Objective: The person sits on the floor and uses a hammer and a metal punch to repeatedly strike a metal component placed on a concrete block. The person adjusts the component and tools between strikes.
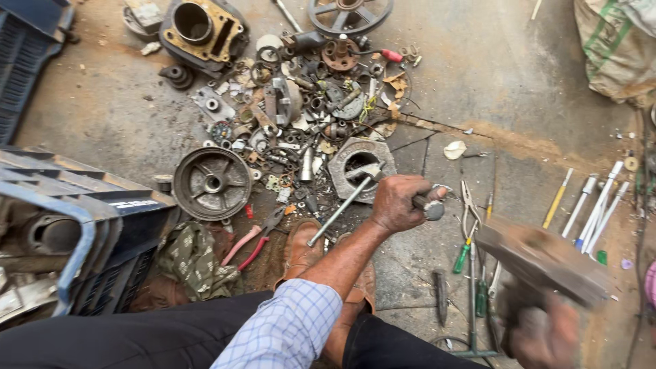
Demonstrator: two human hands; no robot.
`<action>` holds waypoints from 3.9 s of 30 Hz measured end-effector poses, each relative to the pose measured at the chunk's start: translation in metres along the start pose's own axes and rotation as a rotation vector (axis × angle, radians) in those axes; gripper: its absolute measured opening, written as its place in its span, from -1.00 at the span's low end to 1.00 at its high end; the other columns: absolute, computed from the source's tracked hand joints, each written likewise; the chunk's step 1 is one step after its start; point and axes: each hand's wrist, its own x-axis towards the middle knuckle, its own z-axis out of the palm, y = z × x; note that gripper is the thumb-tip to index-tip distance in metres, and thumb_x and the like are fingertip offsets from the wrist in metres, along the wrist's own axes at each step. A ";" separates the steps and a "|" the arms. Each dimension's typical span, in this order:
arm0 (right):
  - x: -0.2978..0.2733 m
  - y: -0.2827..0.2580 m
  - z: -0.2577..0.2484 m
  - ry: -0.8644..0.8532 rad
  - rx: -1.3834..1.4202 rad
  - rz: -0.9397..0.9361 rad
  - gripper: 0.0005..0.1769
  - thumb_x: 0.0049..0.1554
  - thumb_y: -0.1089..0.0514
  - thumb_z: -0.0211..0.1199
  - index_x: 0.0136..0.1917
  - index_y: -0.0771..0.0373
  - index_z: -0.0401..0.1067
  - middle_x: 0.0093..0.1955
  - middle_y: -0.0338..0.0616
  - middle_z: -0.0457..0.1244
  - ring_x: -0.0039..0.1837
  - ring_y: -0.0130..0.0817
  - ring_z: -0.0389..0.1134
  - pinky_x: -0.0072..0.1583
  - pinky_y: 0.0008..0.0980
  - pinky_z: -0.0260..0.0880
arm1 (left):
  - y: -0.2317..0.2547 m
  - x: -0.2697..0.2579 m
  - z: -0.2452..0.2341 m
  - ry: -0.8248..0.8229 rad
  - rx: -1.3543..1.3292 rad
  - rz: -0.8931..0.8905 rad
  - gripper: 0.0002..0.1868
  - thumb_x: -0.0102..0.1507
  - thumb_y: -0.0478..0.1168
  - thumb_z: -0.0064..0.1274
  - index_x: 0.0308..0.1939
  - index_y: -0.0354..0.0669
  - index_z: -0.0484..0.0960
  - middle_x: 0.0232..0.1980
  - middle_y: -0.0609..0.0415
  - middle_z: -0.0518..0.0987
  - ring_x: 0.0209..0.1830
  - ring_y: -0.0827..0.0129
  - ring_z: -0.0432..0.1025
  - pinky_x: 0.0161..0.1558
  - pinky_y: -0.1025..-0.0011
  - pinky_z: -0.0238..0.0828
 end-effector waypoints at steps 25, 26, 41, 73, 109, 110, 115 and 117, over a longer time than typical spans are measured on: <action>0.019 0.093 0.089 -0.181 0.249 0.502 -0.67 0.20 0.01 0.22 0.10 0.28 0.47 -0.36 -0.27 0.22 -0.34 -0.48 0.20 -0.31 -0.37 0.24 | 0.038 -0.045 -0.055 -0.140 0.033 -0.086 -0.79 0.17 -0.27 0.26 -0.44 -0.04 0.51 -0.46 0.13 0.54 -0.50 0.41 0.48 -0.37 0.31 0.51; 0.015 0.101 0.109 -0.222 0.242 0.609 -0.66 0.19 -0.02 0.26 0.08 0.28 0.47 -0.38 -0.27 0.21 -0.36 -0.45 0.18 -0.33 -0.34 0.19 | 0.033 -0.046 -0.064 -0.129 0.056 -0.126 -0.78 0.17 -0.26 0.27 -0.44 -0.07 0.48 -0.45 0.10 0.53 -0.51 0.39 0.48 -0.42 0.32 0.51; -0.022 0.103 0.197 -0.503 0.123 0.716 -0.47 0.10 -0.32 0.30 -0.10 0.22 0.48 -0.48 -0.26 0.18 -0.43 -0.41 0.20 -0.36 -0.24 0.23 | -0.097 -0.070 -0.085 -0.614 0.799 -0.492 -0.88 0.06 -0.36 0.15 -0.33 -0.22 0.68 -0.33 -0.17 0.67 -0.39 -0.01 0.59 -0.27 0.05 0.52; -0.033 0.101 0.212 -0.420 0.206 0.764 -0.42 0.10 -0.31 0.31 -0.04 0.30 0.48 -0.45 -0.23 0.20 -0.38 -0.40 0.23 -0.32 -0.26 0.24 | -0.069 -0.051 -0.078 -0.763 0.884 -0.365 -0.69 0.03 -0.24 0.27 -0.18 -0.27 0.68 -0.21 -0.16 0.68 -0.32 0.03 0.62 -0.29 0.16 0.57; -0.031 0.114 0.218 -0.421 0.210 0.727 -0.47 0.13 -0.27 0.30 -0.02 0.27 0.51 -0.38 -0.23 0.26 -0.29 -0.40 0.29 -0.21 -0.25 0.33 | -0.060 -0.065 -0.087 -0.681 0.683 -0.568 -0.74 0.14 -0.08 0.26 -0.26 -0.20 0.73 -0.31 -0.27 0.67 -0.22 -0.16 0.59 -0.10 0.01 0.52; -0.031 0.114 0.217 -0.413 0.223 0.703 -0.48 0.13 -0.27 0.30 -0.01 0.26 0.51 -0.38 -0.25 0.27 -0.29 -0.42 0.30 -0.20 -0.27 0.34 | -0.058 -0.062 -0.086 -0.682 0.670 -0.583 -0.69 0.17 0.00 0.29 -0.26 -0.19 0.74 -0.32 -0.28 0.66 -0.22 -0.17 0.58 -0.10 0.01 0.51; -0.028 0.114 0.217 -0.448 0.176 0.767 -0.46 0.14 -0.28 0.29 0.00 0.26 0.49 -0.37 -0.21 0.26 -0.27 -0.36 0.32 -0.19 -0.21 0.35 | -0.048 -0.052 -0.089 -0.687 0.677 -0.679 -0.66 0.16 0.06 0.29 -0.20 -0.11 0.77 -0.32 -0.21 0.68 -0.25 -0.10 0.61 -0.14 0.00 0.51; -0.029 0.114 0.216 -0.447 0.183 0.769 -0.45 0.14 -0.28 0.29 0.00 0.27 0.49 -0.38 -0.20 0.26 -0.27 -0.36 0.32 -0.19 -0.21 0.35 | -0.046 -0.052 -0.090 -0.652 0.669 -0.700 -0.65 0.14 0.07 0.31 -0.21 -0.12 0.78 -0.31 -0.20 0.68 -0.25 -0.10 0.61 -0.14 0.01 0.52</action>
